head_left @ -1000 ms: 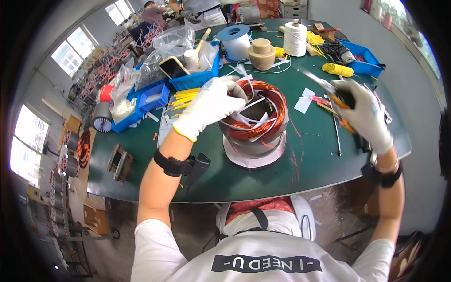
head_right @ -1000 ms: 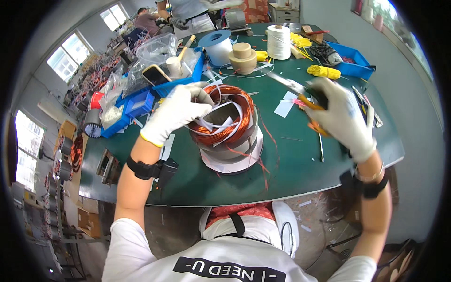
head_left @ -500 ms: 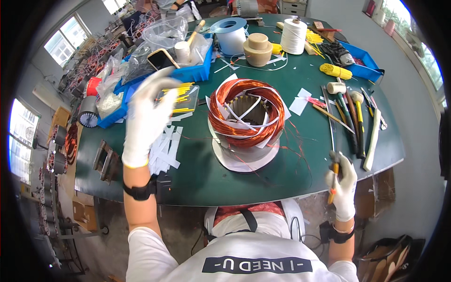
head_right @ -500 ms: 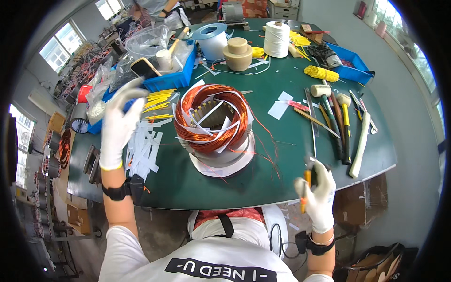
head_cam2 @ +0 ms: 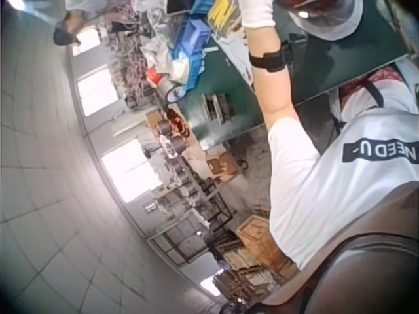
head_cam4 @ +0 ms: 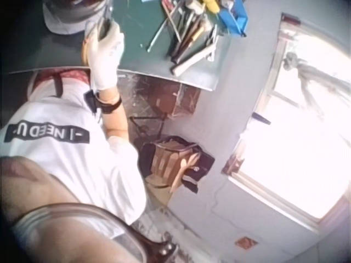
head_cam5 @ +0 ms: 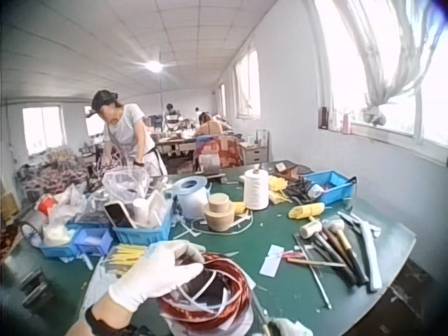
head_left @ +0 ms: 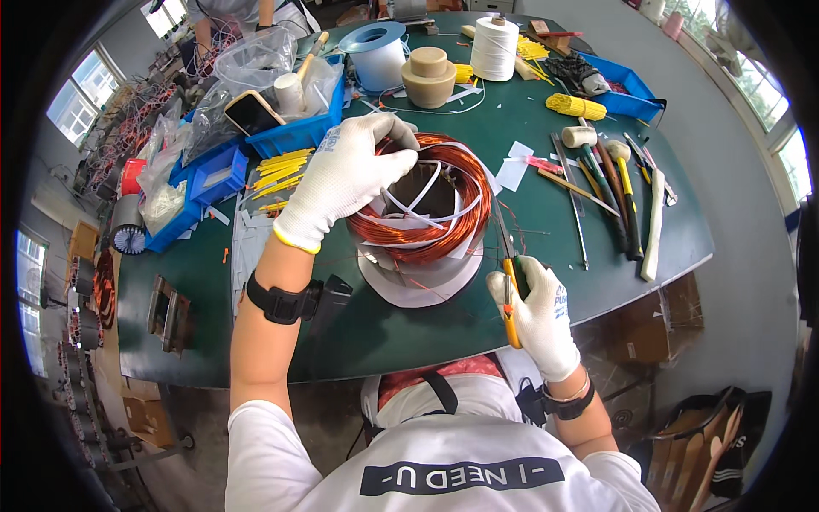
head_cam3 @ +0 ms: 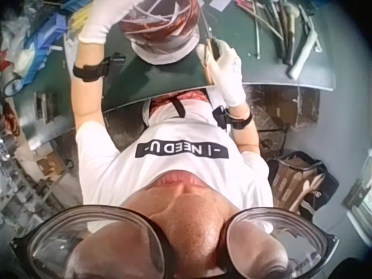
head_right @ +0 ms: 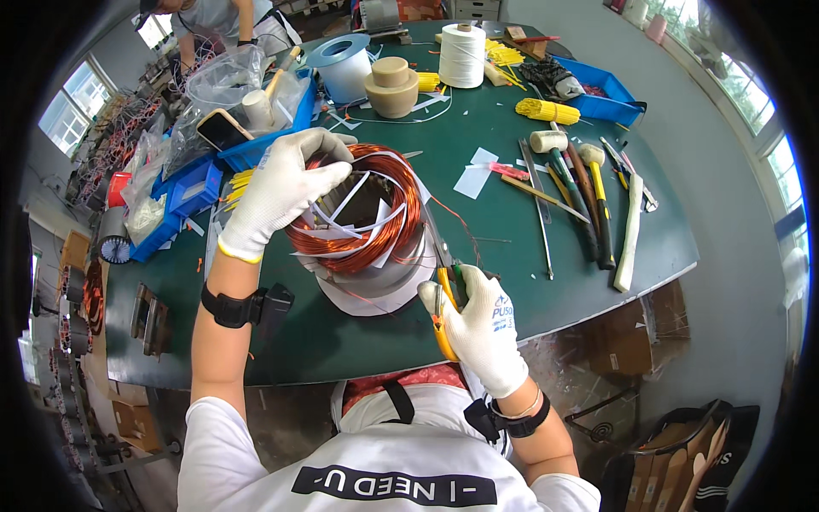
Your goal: Assembling and trimming wire leads on a motor stator/coil assembly at a workbench.
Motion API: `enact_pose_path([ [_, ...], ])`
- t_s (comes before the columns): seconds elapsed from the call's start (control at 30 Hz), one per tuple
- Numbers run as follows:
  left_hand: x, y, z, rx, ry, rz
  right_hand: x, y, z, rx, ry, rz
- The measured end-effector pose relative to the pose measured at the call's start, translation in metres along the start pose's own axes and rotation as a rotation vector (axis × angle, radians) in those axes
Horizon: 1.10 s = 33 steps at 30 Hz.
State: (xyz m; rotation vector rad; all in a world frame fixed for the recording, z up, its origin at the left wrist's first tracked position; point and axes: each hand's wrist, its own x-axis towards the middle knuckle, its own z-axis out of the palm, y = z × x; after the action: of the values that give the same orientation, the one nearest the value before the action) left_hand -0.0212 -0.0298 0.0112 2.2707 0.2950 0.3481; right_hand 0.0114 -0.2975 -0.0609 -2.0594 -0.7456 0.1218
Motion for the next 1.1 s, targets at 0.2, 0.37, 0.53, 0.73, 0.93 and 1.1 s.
enact_pose_path([
  [0.2,0.002,-0.006,0.0,-0.049,0.016,0.062,0.008,-0.001,-0.005,0.017,-0.111,0.212],
  [0.37,0.002,-0.007,-0.003,-0.032,0.015,0.07,0.026,-0.01,-0.026,-0.241,-0.034,0.032],
  [0.53,0.006,-0.007,-0.001,-0.064,-0.016,0.091,0.058,-0.019,-0.056,-0.6,-0.091,-0.073],
  [0.73,0.013,-0.013,-0.001,-0.162,-0.062,0.073,0.093,-0.041,-0.08,-0.88,-0.163,-0.219],
  [0.93,0.021,-0.016,-0.002,-0.207,-0.118,0.111,0.122,-0.058,-0.096,-1.195,-0.168,-0.549],
  [1.1,0.021,-0.018,-0.002,-0.242,-0.117,0.136,0.14,-0.042,-0.095,-1.198,-0.239,-0.558],
])
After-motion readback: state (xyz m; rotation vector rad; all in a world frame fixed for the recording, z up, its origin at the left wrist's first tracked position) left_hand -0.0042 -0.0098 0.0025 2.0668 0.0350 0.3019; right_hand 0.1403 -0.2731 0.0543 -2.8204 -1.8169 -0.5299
